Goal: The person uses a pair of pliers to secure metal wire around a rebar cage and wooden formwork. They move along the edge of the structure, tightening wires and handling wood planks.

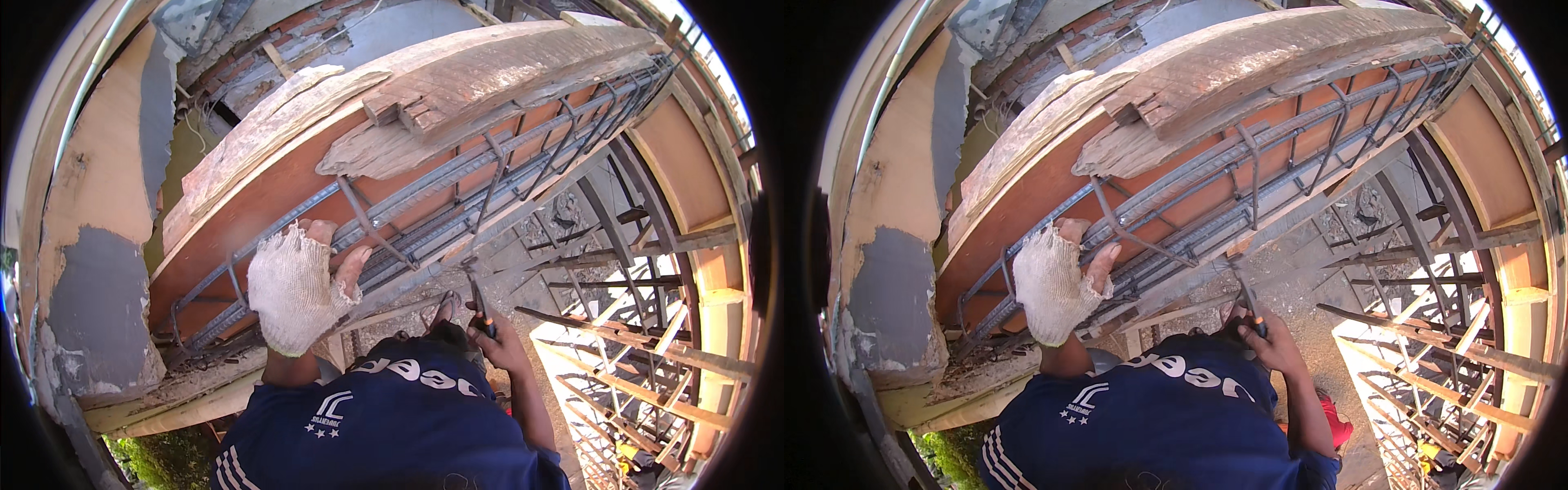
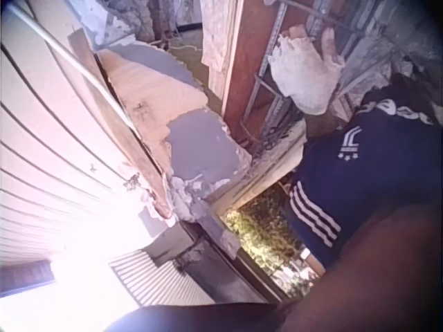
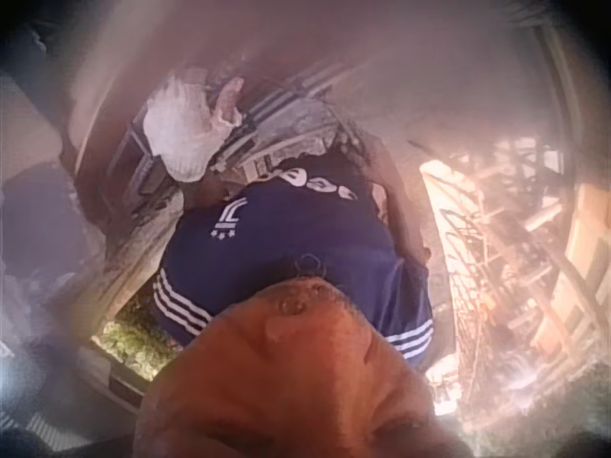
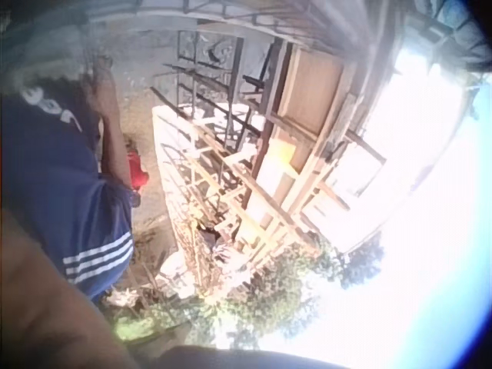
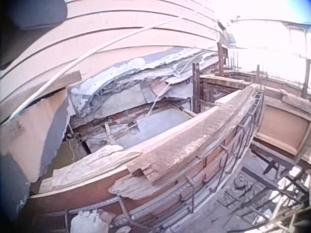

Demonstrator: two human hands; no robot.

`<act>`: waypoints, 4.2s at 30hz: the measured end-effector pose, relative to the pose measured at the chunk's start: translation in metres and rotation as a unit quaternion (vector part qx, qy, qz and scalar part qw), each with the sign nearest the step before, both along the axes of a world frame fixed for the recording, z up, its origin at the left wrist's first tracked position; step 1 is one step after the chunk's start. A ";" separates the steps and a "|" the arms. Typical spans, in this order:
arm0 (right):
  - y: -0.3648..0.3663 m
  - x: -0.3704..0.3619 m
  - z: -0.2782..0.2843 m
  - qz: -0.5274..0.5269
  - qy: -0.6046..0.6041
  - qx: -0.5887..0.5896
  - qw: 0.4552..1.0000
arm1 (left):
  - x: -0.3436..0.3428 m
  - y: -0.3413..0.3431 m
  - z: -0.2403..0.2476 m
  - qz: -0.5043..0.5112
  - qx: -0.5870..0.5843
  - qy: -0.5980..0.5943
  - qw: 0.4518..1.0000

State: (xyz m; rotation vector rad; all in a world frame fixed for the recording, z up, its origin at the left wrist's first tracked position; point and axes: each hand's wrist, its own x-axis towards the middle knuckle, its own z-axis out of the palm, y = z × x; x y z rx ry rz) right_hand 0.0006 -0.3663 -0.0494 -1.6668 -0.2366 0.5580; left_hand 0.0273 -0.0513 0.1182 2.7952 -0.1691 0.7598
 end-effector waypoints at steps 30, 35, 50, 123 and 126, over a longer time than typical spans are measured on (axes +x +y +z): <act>0.203 0.037 0.041 -0.267 -0.066 0.229 0.934 | -0.164 0.063 -0.040 -0.024 -0.095 -0.209 0.973; 0.196 0.043 0.028 -0.239 -0.072 0.231 0.940 | -0.228 0.149 -0.045 0.221 -0.048 -0.278 0.933; 0.189 -0.104 0.051 0.151 -0.032 0.152 0.976 | -0.221 0.191 -0.022 0.289 0.082 0.028 0.953; 0.311 -0.164 0.087 0.334 0.542 0.452 0.625 | -0.217 0.191 -0.022 0.253 0.047 0.016 0.966; 0.325 -0.166 0.054 0.339 0.298 0.331 0.829 | -0.219 0.191 -0.022 0.254 0.046 0.013 0.966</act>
